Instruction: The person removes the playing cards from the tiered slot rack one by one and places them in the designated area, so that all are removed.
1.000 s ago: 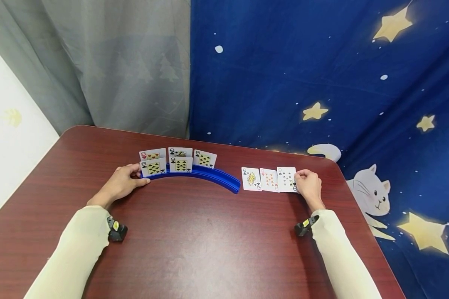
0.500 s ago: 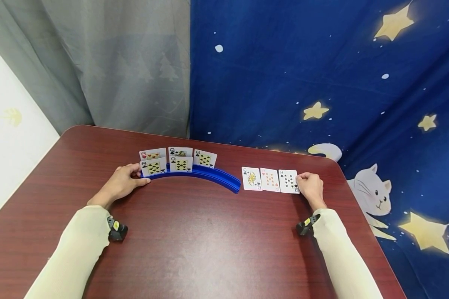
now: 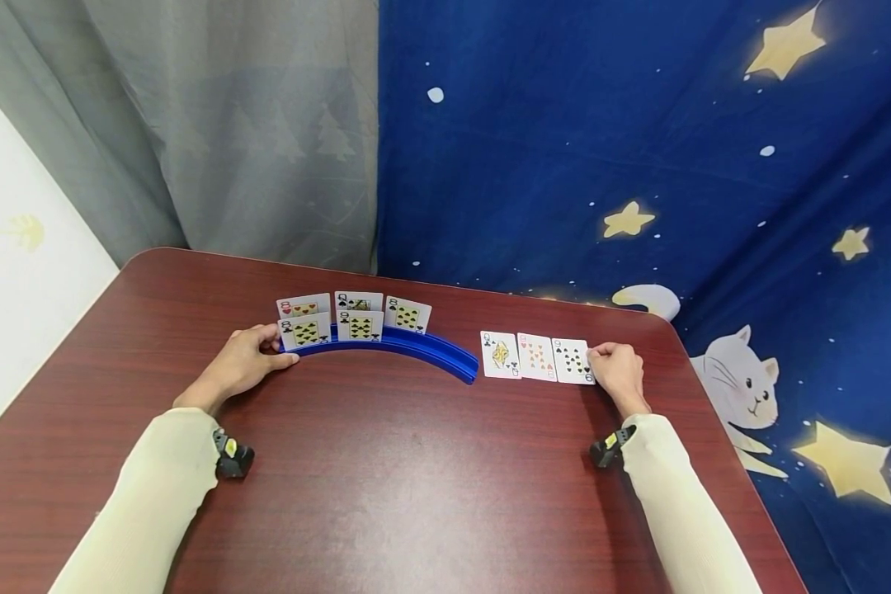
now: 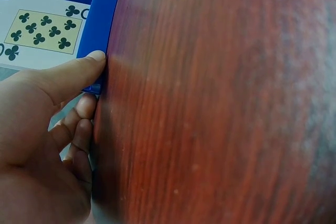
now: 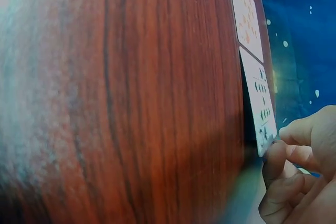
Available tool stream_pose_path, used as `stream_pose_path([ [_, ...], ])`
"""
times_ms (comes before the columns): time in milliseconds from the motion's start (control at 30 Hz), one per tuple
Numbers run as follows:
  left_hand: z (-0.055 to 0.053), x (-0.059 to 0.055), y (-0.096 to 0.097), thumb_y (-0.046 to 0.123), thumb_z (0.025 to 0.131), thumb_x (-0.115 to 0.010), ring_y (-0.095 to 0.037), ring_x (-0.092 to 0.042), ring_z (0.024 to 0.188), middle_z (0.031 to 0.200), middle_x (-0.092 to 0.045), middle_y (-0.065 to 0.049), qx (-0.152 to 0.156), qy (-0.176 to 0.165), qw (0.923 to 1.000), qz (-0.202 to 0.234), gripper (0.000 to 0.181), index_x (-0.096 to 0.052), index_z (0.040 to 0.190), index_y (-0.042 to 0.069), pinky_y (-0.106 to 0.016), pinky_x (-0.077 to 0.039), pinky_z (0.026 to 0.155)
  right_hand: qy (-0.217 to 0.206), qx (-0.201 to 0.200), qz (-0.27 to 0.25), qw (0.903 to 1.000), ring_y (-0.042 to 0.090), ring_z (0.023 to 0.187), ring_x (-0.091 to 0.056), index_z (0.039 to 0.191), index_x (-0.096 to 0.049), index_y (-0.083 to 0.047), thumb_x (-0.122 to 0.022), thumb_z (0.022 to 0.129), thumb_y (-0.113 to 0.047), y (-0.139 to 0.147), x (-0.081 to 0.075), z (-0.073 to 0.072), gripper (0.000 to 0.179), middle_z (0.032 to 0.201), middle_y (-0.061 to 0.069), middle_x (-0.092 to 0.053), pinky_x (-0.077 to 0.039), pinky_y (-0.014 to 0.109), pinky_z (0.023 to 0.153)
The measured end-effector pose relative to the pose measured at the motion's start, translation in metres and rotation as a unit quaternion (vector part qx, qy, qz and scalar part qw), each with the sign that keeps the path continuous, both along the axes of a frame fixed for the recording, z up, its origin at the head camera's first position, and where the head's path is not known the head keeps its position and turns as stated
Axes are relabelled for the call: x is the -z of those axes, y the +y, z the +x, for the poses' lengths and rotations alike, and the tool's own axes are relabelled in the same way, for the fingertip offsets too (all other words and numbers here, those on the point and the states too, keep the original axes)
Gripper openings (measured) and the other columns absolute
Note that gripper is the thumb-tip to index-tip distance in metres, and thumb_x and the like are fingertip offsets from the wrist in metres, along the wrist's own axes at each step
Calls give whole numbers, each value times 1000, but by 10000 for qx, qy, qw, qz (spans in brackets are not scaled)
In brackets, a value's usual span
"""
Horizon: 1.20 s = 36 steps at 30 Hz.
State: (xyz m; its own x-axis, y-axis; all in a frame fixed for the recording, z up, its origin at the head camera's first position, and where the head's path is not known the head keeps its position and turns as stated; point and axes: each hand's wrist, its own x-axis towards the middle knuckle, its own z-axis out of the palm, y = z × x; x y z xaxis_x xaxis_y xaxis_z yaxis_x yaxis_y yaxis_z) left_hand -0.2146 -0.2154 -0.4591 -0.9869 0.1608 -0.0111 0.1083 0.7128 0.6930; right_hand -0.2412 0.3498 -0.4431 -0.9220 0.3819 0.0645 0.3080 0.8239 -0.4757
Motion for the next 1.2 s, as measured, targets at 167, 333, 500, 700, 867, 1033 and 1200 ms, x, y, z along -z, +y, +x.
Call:
stream_pose_path([
  [167,-1,0,0,17,90,-73,-27,-52,90,95,-58,-14,-3,102,9999,-29,25,-61,103,-1,-39,-38,80,-153,31,132,9998,39,101,-63,100,-75,-9,-59,94,-29,-4,-5,1,26,105,16,-72,-46,53,84],
  [333,0,-1,0,17,90,-73,-27,-51,90,95,-58,-14,-6,83,10000,-21,25,-61,103,-2,-39,-37,79,-45,-142,180,9997,32,90,-65,101,-74,-10,-57,94,-27,-13,-9,1,25,93,10,-74,-46,45,74],
  [500,0,-1,0,17,90,-72,-28,-52,91,96,-58,-14,-10,58,10000,-15,28,-61,106,-3,-39,-38,80,112,-372,114,9992,28,86,-64,100,-74,-13,-59,94,-28,-32,-14,0,22,89,6,-72,-44,41,70],
  [700,0,0,0,17,90,-73,-27,-52,90,95,-58,-13,-4,52,10000,-25,29,-61,107,-3,-39,-39,80,381,-860,-65,9955,26,82,-64,99,-74,-12,-63,93,-26,-59,-20,3,19,87,6,-73,-43,39,69],
  [867,0,-1,0,17,90,-72,-28,-53,91,96,-59,-15,-3,-13,10000,-45,30,-60,109,-3,-41,-40,82,600,-1360,-223,9886,22,72,-63,96,-74,-11,-65,92,-23,-80,-24,5,15,82,5,-71,-42,34,67],
  [1033,0,-2,1,16,90,-72,-29,-54,92,97,-61,-15,1,-41,10000,-44,31,-60,111,-3,-42,-41,83,699,-1715,-357,9820,13,64,-62,95,-74,-10,-67,91,-19,-99,-26,7,13,79,4,-72,-42,30,65],
  [1200,1,-3,1,16,90,-72,-28,-54,91,96,-61,-14,-15,-55,10000,-52,29,-60,109,-2,-41,-40,82,726,-2051,-607,9742,10,64,-66,98,-73,-8,-68,91,-17,-117,-30,8,13,83,7,-74,-45,30,70],
])
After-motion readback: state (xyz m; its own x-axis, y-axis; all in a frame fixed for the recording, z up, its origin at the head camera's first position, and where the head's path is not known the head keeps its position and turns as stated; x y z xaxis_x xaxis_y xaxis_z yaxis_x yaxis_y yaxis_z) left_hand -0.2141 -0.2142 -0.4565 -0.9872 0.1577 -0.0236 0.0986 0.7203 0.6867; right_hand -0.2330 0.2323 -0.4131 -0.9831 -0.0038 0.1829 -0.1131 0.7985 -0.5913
